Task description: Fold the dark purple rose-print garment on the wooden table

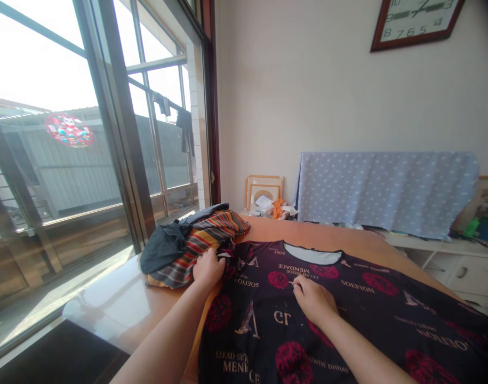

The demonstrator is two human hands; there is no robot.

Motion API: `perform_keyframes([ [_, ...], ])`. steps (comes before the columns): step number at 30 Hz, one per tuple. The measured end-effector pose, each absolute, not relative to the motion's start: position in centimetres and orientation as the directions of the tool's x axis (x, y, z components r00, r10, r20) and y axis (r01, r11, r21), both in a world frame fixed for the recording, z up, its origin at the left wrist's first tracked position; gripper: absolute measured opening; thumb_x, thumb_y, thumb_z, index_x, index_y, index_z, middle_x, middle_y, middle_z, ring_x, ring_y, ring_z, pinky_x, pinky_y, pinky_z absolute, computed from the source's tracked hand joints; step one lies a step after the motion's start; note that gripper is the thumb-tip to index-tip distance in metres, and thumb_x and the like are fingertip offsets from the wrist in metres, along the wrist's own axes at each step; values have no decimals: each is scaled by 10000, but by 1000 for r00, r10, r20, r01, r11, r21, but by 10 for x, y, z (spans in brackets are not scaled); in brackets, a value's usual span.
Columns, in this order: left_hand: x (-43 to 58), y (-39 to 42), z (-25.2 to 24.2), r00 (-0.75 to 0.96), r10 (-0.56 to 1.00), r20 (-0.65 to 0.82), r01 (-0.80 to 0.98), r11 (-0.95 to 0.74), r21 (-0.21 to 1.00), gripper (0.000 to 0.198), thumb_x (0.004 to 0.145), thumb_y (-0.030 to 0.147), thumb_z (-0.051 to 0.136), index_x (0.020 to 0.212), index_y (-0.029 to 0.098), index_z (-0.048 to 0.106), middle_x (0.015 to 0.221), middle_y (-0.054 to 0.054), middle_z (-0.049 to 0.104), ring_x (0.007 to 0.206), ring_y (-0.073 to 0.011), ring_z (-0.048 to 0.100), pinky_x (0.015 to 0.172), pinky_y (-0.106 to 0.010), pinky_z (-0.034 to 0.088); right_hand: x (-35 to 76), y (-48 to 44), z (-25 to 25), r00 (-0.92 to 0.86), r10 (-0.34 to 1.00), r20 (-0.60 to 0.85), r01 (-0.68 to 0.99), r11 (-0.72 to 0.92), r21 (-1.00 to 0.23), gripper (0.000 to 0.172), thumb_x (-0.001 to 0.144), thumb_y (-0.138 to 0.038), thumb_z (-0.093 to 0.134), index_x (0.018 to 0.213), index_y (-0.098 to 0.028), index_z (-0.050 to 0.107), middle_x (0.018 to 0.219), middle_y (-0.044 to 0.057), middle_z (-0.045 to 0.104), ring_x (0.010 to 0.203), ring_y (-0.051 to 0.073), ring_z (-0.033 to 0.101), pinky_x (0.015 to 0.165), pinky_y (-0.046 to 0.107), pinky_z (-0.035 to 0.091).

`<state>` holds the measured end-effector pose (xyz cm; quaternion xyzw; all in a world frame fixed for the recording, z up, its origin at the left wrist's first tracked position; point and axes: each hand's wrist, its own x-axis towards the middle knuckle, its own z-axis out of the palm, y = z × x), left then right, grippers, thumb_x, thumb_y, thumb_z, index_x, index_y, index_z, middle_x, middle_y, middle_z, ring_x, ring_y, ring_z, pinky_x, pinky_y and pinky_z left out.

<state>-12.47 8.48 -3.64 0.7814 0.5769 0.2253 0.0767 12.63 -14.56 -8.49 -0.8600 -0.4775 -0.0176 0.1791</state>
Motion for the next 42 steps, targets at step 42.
perform_keyframes([
  [42,-47,96,-59,528,835,155,519,-461,719,53,741,204,599,739,193,652,710,-17,673,688,-165,595,582,-232,368,133,-135,-80,547,827,127,815,-493,-304,149,924,-308,489,986,-291,623,903,-3,723,803,177,635,608,270,254],
])
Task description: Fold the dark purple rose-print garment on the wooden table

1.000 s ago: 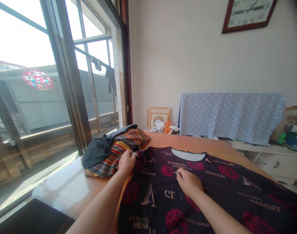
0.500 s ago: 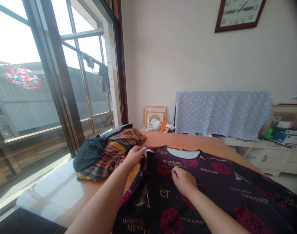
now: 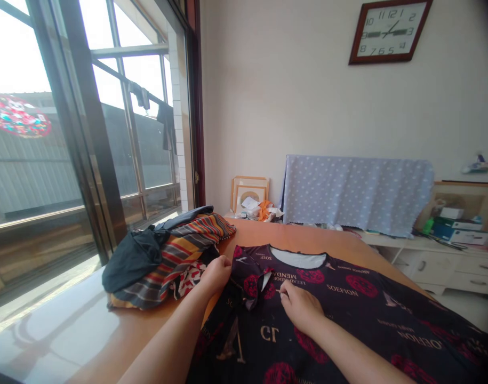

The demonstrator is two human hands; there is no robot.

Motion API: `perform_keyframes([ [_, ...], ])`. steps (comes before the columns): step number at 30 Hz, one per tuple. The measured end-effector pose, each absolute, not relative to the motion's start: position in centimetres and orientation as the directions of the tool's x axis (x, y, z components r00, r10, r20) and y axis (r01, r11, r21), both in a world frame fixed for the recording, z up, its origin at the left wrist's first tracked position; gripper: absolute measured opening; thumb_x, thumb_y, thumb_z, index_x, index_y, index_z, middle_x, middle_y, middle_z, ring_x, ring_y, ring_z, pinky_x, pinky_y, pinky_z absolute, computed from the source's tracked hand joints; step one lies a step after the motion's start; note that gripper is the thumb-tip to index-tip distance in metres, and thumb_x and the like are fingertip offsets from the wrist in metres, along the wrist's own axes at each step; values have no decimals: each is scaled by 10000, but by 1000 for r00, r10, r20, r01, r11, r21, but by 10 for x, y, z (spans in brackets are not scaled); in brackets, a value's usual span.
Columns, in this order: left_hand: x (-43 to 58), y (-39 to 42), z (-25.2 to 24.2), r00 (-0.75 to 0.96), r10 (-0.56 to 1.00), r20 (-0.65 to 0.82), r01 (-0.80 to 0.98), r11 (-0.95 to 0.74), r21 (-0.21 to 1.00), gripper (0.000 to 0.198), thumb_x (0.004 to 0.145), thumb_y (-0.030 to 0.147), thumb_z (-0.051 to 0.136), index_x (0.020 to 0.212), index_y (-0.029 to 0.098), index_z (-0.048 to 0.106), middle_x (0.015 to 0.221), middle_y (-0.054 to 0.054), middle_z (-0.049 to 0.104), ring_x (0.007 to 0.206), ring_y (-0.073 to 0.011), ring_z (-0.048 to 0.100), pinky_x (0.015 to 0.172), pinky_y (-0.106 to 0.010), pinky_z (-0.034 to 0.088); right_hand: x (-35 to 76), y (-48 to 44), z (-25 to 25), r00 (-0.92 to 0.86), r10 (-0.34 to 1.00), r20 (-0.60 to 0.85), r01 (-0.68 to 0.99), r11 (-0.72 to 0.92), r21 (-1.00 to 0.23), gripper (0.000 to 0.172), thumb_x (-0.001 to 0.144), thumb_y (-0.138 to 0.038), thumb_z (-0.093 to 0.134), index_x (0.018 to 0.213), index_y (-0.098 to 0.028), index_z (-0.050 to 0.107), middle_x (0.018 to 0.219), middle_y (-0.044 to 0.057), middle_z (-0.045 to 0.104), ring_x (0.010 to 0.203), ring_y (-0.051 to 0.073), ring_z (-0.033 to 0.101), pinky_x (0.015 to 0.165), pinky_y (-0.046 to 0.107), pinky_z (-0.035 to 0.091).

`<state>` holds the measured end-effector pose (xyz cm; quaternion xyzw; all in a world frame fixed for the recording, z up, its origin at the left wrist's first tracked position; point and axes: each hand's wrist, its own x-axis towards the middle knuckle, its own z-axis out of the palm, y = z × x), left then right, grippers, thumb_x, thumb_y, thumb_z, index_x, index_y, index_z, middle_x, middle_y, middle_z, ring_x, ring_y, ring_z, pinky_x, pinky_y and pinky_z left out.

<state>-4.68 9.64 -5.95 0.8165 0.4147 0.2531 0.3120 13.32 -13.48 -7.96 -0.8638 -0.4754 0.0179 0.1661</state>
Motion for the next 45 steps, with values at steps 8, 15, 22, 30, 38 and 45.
perform_keyframes([
  [8,-55,97,-75,622,740,257,472,-616,631,206,740,142,546,865,213,693,841,-14,698,794,-161,610,650,-226,392,163,-80,-67,583,812,33,731,-507,-457,197,863,-265,490,804,-200,667,796,21,703,745,154,605,623,236,325],
  [15,-63,95,-69,772,589,240,437,-766,472,256,712,157,588,898,286,707,1003,-19,699,967,-222,615,756,-284,412,178,-37,-79,605,790,101,695,-462,-551,287,704,-220,647,985,-220,706,1010,38,659,873,171,589,710,242,369],
  [22,-68,87,-60,810,570,143,489,-788,374,261,741,256,600,988,299,673,1088,-15,656,1081,-262,573,885,-364,418,173,-20,-80,658,753,10,391,-331,-859,136,811,-300,491,874,-214,576,723,-9,621,654,132,577,579,218,438],
  [30,-67,85,-60,818,566,100,510,-795,329,294,726,284,597,1013,310,655,1134,-27,605,1125,-289,539,942,-458,406,192,-32,-83,790,606,-89,121,-297,-947,104,707,-244,554,807,-218,549,545,-36,529,467,125,509,397,196,318],
  [38,-69,85,-57,826,556,97,495,-796,349,288,737,290,599,1018,307,661,1139,-30,614,1134,-292,537,977,-477,383,209,-50,-90,843,537,41,296,-398,-869,69,726,-279,555,715,-215,577,579,-2,581,574,169,560,492,247,332],
  [45,-76,94,-55,784,612,109,501,-725,472,267,729,186,547,972,237,646,984,-31,665,906,-189,607,696,-260,407,199,-44,-95,654,746,127,666,-488,-564,262,729,-438,655,867,-217,681,804,22,684,726,179,592,608,259,345],
])
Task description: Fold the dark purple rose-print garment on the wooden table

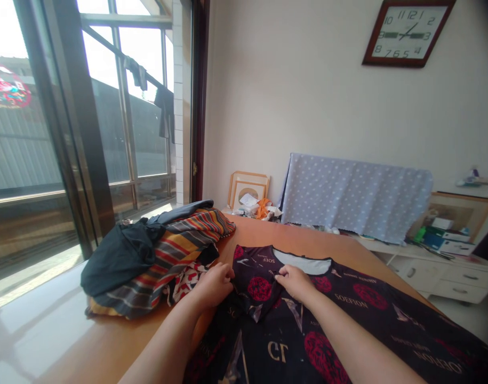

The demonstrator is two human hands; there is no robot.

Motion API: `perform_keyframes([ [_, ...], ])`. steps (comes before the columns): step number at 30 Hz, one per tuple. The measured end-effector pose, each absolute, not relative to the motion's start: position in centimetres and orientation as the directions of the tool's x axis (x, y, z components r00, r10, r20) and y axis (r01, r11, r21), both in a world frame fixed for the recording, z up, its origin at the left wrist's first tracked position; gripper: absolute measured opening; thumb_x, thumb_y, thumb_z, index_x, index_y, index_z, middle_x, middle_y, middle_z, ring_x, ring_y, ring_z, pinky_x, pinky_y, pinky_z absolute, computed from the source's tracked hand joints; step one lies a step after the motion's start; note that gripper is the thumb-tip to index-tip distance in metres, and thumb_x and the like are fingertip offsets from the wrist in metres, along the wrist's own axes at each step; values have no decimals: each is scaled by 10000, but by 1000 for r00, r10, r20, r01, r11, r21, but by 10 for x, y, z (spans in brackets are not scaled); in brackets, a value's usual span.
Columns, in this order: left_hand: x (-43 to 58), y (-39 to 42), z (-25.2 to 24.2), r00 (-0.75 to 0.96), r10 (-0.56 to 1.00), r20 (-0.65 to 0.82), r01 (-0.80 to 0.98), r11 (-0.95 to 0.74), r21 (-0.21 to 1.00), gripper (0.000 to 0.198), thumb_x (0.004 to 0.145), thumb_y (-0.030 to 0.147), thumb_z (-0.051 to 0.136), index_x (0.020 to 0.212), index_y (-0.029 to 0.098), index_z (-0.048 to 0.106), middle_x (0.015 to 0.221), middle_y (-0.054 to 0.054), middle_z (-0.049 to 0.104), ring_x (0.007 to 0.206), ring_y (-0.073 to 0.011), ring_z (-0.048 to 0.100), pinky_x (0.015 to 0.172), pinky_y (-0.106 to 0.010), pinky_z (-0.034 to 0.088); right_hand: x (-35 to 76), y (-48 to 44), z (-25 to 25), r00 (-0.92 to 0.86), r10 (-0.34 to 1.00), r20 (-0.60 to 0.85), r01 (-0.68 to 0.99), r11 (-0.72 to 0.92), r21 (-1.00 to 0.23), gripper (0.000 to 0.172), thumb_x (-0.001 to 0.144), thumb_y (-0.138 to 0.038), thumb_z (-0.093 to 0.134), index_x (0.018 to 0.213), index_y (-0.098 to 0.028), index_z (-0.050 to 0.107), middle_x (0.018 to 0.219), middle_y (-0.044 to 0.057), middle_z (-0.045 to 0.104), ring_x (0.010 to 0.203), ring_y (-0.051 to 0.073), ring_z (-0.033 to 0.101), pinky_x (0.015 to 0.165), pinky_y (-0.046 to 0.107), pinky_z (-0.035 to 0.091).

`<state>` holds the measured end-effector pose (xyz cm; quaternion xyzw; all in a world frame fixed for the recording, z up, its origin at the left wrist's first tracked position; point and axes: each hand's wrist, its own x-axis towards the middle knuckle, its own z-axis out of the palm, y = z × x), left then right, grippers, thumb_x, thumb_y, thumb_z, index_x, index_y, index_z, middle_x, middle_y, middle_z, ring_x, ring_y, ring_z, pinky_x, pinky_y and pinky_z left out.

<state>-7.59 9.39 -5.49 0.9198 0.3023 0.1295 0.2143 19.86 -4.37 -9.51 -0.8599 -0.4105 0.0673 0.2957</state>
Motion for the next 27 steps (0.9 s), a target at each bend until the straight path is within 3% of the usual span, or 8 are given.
perform_keyframes([
  [3,-83,99,-56,760,649,24,555,-668,496,164,737,209,552,872,229,643,831,-7,664,777,-166,595,606,-243,355,204,-42,-94,649,751,120,671,-491,-556,164,761,-360,587,712,-216,649,693,7,655,666,167,568,582,261,317],
  [9,-92,104,-55,768,640,-38,578,-666,471,111,745,217,532,751,228,643,748,3,646,703,-151,578,558,-248,305,220,-35,-79,754,631,183,599,-546,-585,250,787,-397,526,620,-220,583,612,24,615,629,187,551,549,275,279],
  [16,-93,93,-44,784,615,-92,586,-681,439,115,678,233,577,763,249,653,763,17,657,703,-156,587,509,-252,275,187,12,-65,653,735,186,581,-328,-745,148,721,-291,558,656,-196,652,667,8,671,678,157,593,574,227,343],
  [22,-94,86,-41,801,591,-97,563,-690,455,221,623,204,589,825,266,652,792,29,677,714,-158,596,515,-235,295,151,70,-64,629,776,47,413,-282,-866,151,753,-293,550,764,-188,659,598,-9,634,480,108,531,439,200,325],
  [27,-95,85,-41,840,534,-98,513,-721,465,243,623,241,621,861,275,656,809,23,682,724,-175,601,546,-244,331,132,102,-69,601,796,-78,290,-307,-906,79,741,-237,605,681,-191,581,528,-9,607,418,91,505,377,170,299],
])
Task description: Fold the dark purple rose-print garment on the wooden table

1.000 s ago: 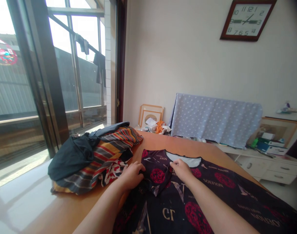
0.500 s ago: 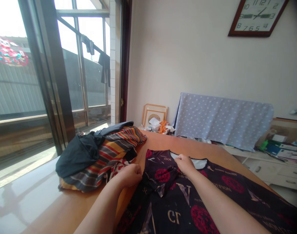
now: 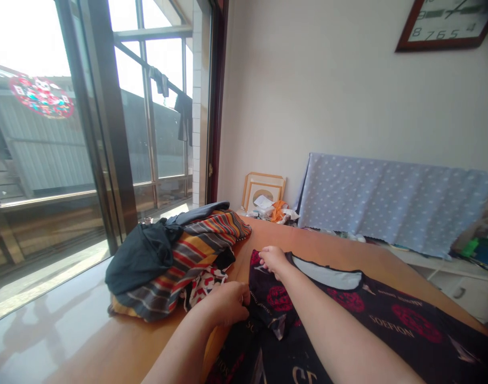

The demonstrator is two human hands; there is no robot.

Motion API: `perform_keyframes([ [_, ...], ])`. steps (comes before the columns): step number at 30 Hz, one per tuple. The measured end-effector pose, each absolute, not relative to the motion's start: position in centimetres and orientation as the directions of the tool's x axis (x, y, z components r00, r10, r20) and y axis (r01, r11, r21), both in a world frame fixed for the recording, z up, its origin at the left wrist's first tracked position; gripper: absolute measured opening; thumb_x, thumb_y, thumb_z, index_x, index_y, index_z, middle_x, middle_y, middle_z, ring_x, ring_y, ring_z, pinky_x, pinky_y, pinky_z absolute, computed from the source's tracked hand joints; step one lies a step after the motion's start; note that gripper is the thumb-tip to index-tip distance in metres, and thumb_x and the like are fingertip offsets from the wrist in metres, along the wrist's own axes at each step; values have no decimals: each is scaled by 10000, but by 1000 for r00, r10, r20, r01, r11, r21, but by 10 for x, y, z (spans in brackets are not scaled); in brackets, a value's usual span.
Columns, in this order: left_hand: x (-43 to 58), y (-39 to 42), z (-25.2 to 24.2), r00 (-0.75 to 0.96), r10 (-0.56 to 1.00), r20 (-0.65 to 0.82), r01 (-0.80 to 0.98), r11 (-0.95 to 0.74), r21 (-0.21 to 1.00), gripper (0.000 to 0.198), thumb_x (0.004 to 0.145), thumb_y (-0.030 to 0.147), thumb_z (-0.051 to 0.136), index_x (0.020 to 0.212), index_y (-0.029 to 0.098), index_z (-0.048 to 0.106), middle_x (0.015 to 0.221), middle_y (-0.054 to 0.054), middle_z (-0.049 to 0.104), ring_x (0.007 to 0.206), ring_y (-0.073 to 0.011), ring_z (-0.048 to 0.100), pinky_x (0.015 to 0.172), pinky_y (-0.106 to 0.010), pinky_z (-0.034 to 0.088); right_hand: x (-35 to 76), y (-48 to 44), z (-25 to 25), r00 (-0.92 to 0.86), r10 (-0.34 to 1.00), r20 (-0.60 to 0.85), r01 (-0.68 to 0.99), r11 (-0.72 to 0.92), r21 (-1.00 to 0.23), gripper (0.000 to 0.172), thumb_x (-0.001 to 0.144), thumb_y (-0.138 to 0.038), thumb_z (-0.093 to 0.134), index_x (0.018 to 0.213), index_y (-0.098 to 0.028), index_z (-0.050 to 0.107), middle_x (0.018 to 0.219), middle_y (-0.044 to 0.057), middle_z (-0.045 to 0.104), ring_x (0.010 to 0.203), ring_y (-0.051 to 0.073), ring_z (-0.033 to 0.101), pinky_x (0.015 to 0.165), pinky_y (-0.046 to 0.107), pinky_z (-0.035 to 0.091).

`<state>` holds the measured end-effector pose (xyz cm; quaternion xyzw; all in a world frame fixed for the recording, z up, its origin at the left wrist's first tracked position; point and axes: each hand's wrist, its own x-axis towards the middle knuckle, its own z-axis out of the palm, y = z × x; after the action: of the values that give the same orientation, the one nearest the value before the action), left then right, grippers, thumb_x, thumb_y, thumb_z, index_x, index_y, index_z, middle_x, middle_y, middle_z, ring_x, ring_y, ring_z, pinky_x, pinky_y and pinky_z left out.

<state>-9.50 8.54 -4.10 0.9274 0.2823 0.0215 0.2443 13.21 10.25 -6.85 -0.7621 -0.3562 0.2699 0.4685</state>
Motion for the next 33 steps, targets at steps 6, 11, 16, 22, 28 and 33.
perform_keyframes([
  [6,-95,85,-39,831,540,-135,538,-718,441,286,619,302,673,903,283,652,832,20,682,757,-199,612,596,-259,365,132,118,-78,599,784,-163,191,-338,-922,114,731,-194,682,697,-182,574,491,4,604,377,98,503,345,163,317],
  [11,-95,85,-36,822,548,-156,557,-716,421,301,617,327,694,910,278,648,835,16,681,761,-211,617,629,-276,383,145,122,-81,666,739,-101,89,-213,-973,77,847,-218,597,904,-181,561,683,25,661,552,117,646,479,186,503],
  [16,-95,85,-37,810,566,-156,572,-702,424,341,599,347,714,925,278,643,860,8,689,762,-219,618,622,-282,387,146,120,-87,649,757,-81,49,-149,-988,153,833,-171,588,985,-157,567,826,51,674,702,123,688,613,210,562],
  [22,-95,84,-38,814,560,-156,568,-709,418,330,597,352,717,906,267,637,823,8,681,744,-209,614,610,-272,379,149,95,-74,621,783,-25,121,-127,-985,277,813,-199,597,1087,-164,572,970,65,673,763,120,681,650,208,544],
  [28,-95,85,-36,839,536,-94,508,-711,486,282,624,260,655,904,243,620,837,17,670,740,-170,600,572,-234,355,144,31,-50,530,843,95,364,-125,-923,67,784,-242,623,818,-184,617,713,-7,630,630,123,604,555,202,434],
  [33,-89,78,-38,905,420,-66,370,-700,611,223,668,193,561,881,216,626,743,29,634,657,-129,571,524,-213,341,114,-42,-47,249,951,184,725,-57,-686,160,818,-340,629,741,-205,595,618,-41,575,582,111,494,561,218,349],
])
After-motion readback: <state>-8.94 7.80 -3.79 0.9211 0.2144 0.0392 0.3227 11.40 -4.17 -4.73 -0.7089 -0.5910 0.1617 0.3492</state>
